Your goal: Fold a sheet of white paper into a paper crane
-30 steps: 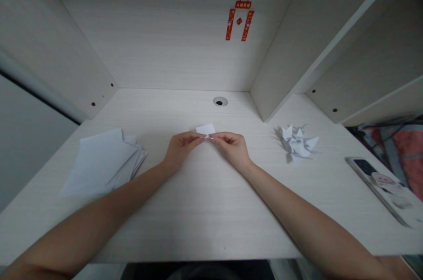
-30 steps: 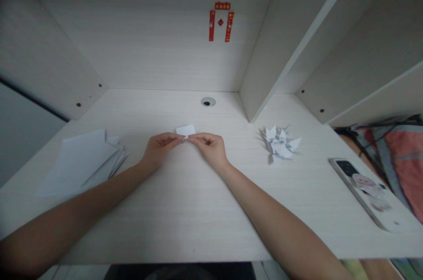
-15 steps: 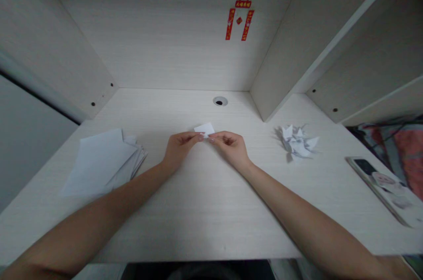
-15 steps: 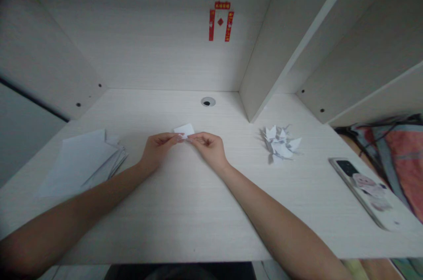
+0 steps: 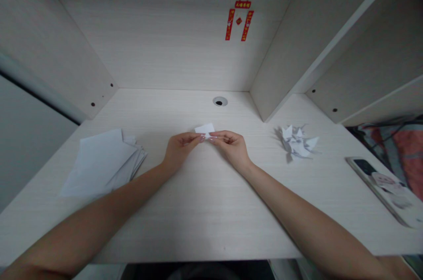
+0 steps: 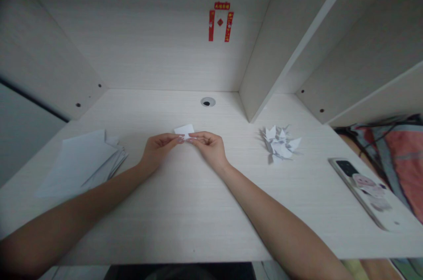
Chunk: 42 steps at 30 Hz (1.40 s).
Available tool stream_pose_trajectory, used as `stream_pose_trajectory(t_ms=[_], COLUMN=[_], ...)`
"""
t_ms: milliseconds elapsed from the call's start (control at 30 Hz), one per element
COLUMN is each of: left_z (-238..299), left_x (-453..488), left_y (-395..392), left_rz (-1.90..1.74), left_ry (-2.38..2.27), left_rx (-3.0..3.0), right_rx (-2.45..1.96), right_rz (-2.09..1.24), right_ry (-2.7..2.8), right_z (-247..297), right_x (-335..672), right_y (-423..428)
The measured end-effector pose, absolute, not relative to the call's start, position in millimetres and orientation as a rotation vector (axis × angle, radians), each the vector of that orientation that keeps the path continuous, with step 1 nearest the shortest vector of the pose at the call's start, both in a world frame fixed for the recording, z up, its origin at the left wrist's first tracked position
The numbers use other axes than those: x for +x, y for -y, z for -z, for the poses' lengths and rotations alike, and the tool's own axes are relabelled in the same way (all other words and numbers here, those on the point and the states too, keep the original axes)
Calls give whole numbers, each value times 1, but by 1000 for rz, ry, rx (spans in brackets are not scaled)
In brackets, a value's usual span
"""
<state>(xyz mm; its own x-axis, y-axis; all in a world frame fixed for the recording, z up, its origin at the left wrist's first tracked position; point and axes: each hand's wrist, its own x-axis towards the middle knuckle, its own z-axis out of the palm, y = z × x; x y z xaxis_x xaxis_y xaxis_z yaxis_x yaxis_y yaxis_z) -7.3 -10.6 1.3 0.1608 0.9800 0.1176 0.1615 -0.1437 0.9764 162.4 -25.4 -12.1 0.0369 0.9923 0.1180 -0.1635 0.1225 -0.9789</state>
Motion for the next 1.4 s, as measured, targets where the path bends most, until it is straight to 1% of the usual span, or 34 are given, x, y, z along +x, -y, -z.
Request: stream_pose_trajectory(t_ms=[233,1400], left_z=[0,-3], left_x=[-7,-5], left_y=[10,12], left_rz=[-1133,-1142], left_ry=[-1085,-1062], left_rx=[1396,1396], right_rx=[-1020,-1032], right_rz=[-1188,-1186], right_ry=[1099,1105], right_z=[13,11], right_x=[161,161], right_y=[25,26])
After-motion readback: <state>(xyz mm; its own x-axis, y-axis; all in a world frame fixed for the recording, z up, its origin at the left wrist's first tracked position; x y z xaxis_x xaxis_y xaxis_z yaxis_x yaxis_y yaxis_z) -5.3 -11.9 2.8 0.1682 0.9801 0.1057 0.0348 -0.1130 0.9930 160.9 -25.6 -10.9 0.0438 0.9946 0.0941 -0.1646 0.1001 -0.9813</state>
